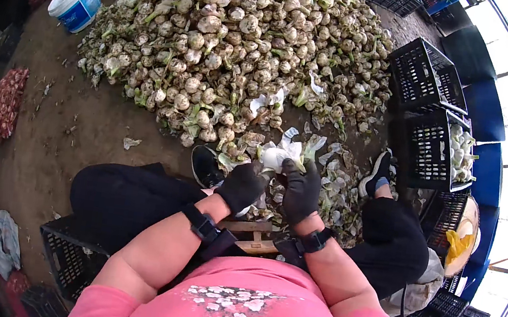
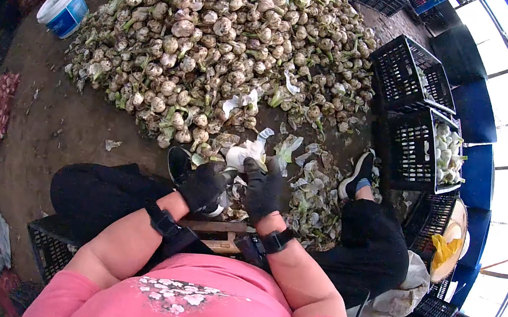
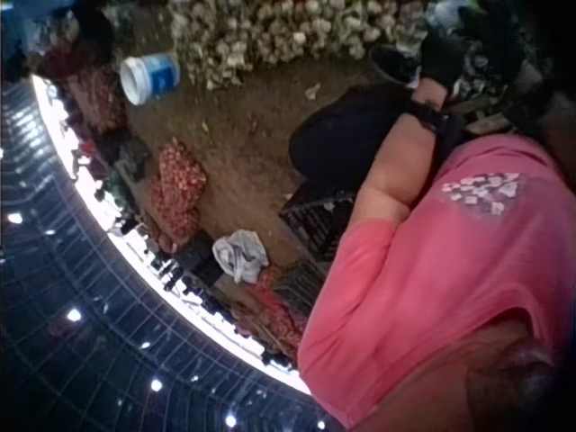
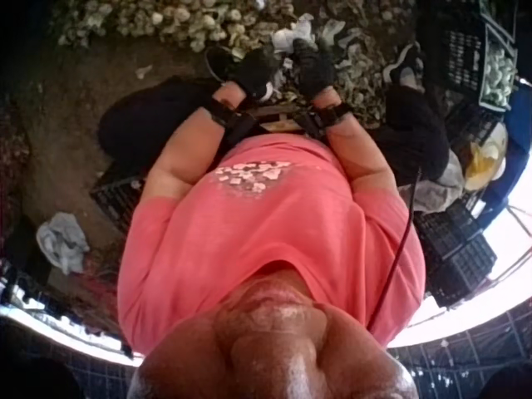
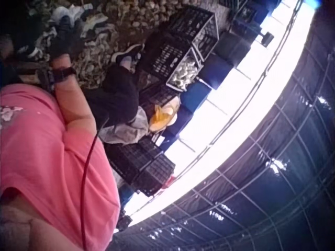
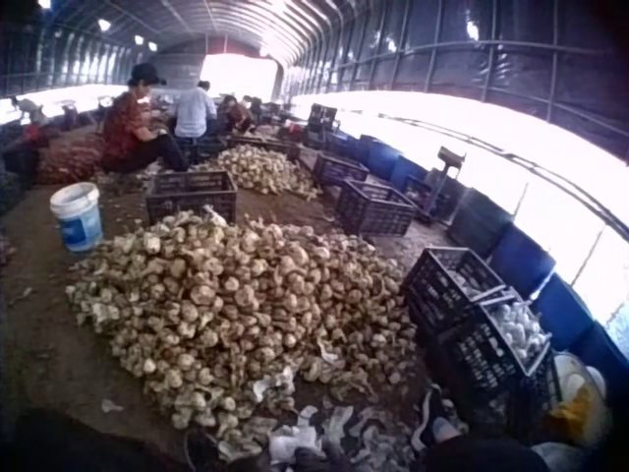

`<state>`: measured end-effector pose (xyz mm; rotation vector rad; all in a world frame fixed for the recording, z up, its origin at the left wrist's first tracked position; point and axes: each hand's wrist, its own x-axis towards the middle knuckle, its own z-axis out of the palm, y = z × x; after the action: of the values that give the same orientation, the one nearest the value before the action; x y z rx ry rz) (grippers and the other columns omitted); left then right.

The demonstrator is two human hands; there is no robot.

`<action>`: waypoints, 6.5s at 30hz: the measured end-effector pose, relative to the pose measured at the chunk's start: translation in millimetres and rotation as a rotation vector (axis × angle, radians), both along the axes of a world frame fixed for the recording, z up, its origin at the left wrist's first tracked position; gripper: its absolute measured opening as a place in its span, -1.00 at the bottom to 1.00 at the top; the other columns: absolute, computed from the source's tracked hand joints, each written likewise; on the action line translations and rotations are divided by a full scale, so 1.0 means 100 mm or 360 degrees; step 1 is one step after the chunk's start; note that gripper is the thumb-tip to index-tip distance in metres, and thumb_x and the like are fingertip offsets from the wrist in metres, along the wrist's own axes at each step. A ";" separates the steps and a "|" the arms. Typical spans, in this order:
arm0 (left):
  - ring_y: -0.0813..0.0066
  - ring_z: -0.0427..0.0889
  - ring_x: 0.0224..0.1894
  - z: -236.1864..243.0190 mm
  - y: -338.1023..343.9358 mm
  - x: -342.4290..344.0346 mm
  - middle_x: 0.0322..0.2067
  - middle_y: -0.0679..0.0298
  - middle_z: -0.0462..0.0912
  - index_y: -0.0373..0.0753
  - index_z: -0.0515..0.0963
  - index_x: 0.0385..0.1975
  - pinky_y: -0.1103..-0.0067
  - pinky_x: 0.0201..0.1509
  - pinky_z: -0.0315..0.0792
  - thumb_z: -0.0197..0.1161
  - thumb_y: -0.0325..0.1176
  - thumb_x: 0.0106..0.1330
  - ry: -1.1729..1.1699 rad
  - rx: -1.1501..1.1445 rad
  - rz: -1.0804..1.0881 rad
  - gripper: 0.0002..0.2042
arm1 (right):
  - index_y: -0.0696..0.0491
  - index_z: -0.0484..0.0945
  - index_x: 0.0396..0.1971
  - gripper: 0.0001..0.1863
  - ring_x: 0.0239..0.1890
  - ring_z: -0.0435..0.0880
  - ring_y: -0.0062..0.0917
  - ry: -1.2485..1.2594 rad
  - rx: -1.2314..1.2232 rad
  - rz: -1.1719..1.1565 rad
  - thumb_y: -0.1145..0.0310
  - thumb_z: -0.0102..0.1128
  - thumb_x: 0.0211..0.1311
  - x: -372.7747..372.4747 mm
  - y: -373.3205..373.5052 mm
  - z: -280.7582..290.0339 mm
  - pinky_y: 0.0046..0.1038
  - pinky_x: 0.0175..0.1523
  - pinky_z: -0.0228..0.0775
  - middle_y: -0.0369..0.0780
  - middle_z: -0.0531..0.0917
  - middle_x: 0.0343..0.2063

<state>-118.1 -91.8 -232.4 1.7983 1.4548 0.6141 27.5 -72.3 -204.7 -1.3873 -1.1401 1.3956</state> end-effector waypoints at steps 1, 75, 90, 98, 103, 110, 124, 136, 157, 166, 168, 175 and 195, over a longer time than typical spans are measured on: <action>0.06 0.59 -0.25 -0.02 0.01 -0.01 -0.30 -0.05 0.58 -0.32 0.57 -0.26 0.33 -0.25 0.47 0.08 -0.47 0.15 -0.0024 0.0065 -0.0024 -0.80 | 0.10 0.45 -0.10 -0.75 -0.26 0.62 -0.54 0.0034 -0.0061 0.0027 0.34 0.12 0.27 0.03 -0.02 -0.03 -0.51 -0.27 0.50 -0.20 0.60 -0.21; 0.00 0.51 0.03 -0.07 -0.06 0.36 0.08 -0.11 0.41 -0.21 0.12 0.28 0.33 0.09 0.41 0.25 -0.33 0.10 -0.0270 -0.0023 -0.0489 -0.30 | -0.01 0.50 -0.07 -0.70 -0.22 0.56 -0.57 0.0654 -0.0370 -0.0209 0.20 0.09 0.26 1.87 0.73 0.15 -0.53 -0.11 0.42 -0.30 0.60 -0.23; 0.03 0.58 -0.17 0.16 -0.08 0.17 -0.23 0.00 0.59 -0.24 0.49 -0.09 0.32 -0.08 0.45 0.11 -0.27 0.17 -0.0734 -0.0538 -0.0612 -0.68 | -0.15 0.26 0.24 -0.11 0.34 0.10 -0.09 -0.1723 0.0515 0.1523 0.06 0.45 -0.19 -0.13 0.75 -1.67 -0.13 0.33 0.03 -0.06 0.15 0.31; 0.12 0.51 -0.07 -0.06 -0.08 0.14 -0.11 0.02 0.54 -0.35 0.46 -0.06 0.37 -0.04 0.45 0.12 -0.30 0.19 -0.0295 -0.0478 -0.0537 -0.65 | -0.05 0.47 -0.01 -0.57 0.02 0.50 -0.18 -0.2351 -0.0276 0.1915 0.12 0.08 0.11 1.38 0.40 -1.55 -0.18 0.04 0.39 -0.07 0.44 0.08; 0.08 0.57 -0.17 -0.14 -0.09 0.09 -0.16 -0.03 0.54 -0.28 0.54 -0.19 0.29 -0.15 0.48 0.14 -0.25 0.13 -0.0231 -0.0040 -0.0496 -0.70 | -0.15 0.41 0.10 -0.38 0.00 0.55 -0.15 -0.2372 -0.0461 0.1863 -0.07 0.17 0.01 1.57 0.61 -1.28 -0.18 0.08 0.38 -0.07 0.56 -0.03; 0.07 0.63 -0.31 -0.12 -0.10 -0.05 -0.38 0.07 0.60 -0.21 0.62 -0.37 0.27 -0.25 0.51 0.21 -0.15 0.02 0.0428 -0.0582 -0.0925 -0.71 | -0.04 0.55 -0.11 -0.64 -0.10 0.55 -0.11 -0.1311 0.0505 0.1643 0.23 0.19 0.04 -0.27 0.65 -1.59 -0.20 -0.02 0.41 -0.04 0.57 -0.10; 0.46 0.54 -0.11 0.02 0.10 0.01 -0.06 0.22 0.53 -0.21 0.29 0.17 0.54 0.00 0.42 0.15 -0.43 0.20 -0.1033 -0.0572 0.0048 -0.51 | 0.14 0.56 -0.33 -0.87 -0.48 0.56 -0.63 -0.0173 -0.0195 0.0675 0.43 0.23 0.15 0.37 0.33 0.45 -0.55 -0.37 0.40 -0.26 0.63 -0.47; 0.48 0.54 -0.04 0.37 -0.06 0.07 -0.02 0.27 0.50 -0.25 0.26 0.18 0.53 0.04 0.45 0.08 -0.44 0.26 -0.2253 -0.1097 0.0107 -0.55 | 0.15 0.28 0.13 -0.60 0.07 0.46 -0.48 0.1037 0.0043 0.0165 0.42 -0.02 0.31 0.28 0.09 0.27 -0.42 0.19 0.28 -0.15 0.47 -0.01; 0.66 0.49 -0.22 0.44 0.09 -0.08 -0.26 0.37 0.57 -0.23 0.50 -0.10 0.65 -0.10 0.38 0.03 -0.30 0.36 -0.1697 -0.0683 0.0455 -0.77 | 0.19 0.39 0.02 -0.43 -0.16 0.60 -0.48 -0.0874 0.0503 0.0477 0.37 0.40 -0.02 0.16 0.06 0.32 -0.48 -0.09 0.47 -0.11 0.57 -0.17; 0.19 0.44 0.11 0.49 0.08 -0.16 0.00 0.08 0.52 -0.24 0.40 0.10 0.43 0.26 0.27 0.02 -0.56 0.21 -0.0509 -0.0370 0.0051 -0.59 | 0.14 0.47 -0.09 -0.47 -0.34 0.56 -0.52 -0.0970 0.0806 0.0568 0.36 0.45 -0.13 0.19 0.01 0.34 -0.52 -0.25 0.44 -0.17 0.55 -0.26; 0.43 0.50 0.00 0.43 0.08 -0.16 -0.07 0.25 0.54 -0.26 0.37 0.11 0.54 0.09 0.38 0.09 -0.46 0.25 -0.1605 -0.0954 0.0293 -0.60 | 0.12 0.50 -0.12 -0.48 -0.35 0.58 -0.44 -0.0850 0.0628 0.0478 0.35 0.46 -0.17 0.21 0.02 0.36 -0.48 -0.24 0.44 -0.15 0.57 -0.30; 0.62 0.48 -0.14 0.26 0.11 -0.05 -0.20 0.34 0.51 -0.27 0.33 0.10 0.66 -0.02 0.41 0.03 -0.50 0.24 -0.1650 -0.0772 0.0401 -0.61 | 0.13 0.47 -0.10 -0.47 -0.18 0.58 -0.24 -0.1302 0.1167 0.0619 0.30 0.41 -0.14 0.29 0.09 0.36 -0.37 -0.09 0.43 -0.06 0.57 -0.19; 0.47 0.48 0.00 0.43 0.08 -0.08 -0.01 0.23 0.49 -0.28 0.32 0.15 0.54 0.13 0.35 -0.04 -0.64 0.13 -0.1111 -0.0204 -0.0086 -0.51 | 0.09 0.45 -0.05 -0.64 -0.22 0.59 -0.58 0.0303 0.0164 0.0465 0.19 -0.25 0.43 0.12 0.00 0.13 -0.51 -0.13 0.47 -0.24 0.59 -0.20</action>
<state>-125.9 -84.0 -189.7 1.3197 0.9367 0.9741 39.2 -72.5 -192.1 -1.0200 -1.3043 1.6106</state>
